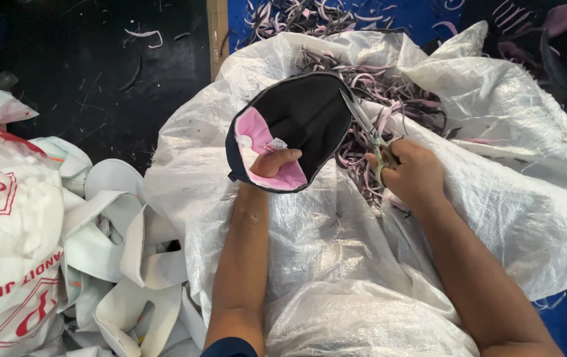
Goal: Trim excess material from shoe uppers using a pair of scissors.
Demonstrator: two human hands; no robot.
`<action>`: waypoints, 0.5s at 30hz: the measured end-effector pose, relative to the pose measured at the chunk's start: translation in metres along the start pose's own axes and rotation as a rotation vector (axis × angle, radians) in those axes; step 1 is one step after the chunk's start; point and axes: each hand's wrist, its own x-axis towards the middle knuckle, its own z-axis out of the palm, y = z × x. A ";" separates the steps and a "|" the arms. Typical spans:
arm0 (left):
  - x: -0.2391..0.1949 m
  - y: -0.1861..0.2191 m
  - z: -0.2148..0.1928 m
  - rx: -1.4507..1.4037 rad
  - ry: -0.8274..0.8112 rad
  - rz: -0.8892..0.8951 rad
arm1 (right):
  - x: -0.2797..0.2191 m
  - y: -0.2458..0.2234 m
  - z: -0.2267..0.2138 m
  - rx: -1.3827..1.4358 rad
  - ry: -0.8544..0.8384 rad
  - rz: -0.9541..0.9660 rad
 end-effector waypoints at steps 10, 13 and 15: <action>0.003 -0.017 -0.006 -0.195 0.009 -0.075 | 0.002 0.006 0.008 0.041 0.005 0.030; 0.002 -0.011 -0.002 -0.268 -0.006 0.024 | 0.003 -0.002 -0.004 0.247 -0.025 0.206; 0.003 -0.008 -0.001 -0.281 -0.015 0.001 | 0.005 0.001 -0.010 0.207 -0.026 0.178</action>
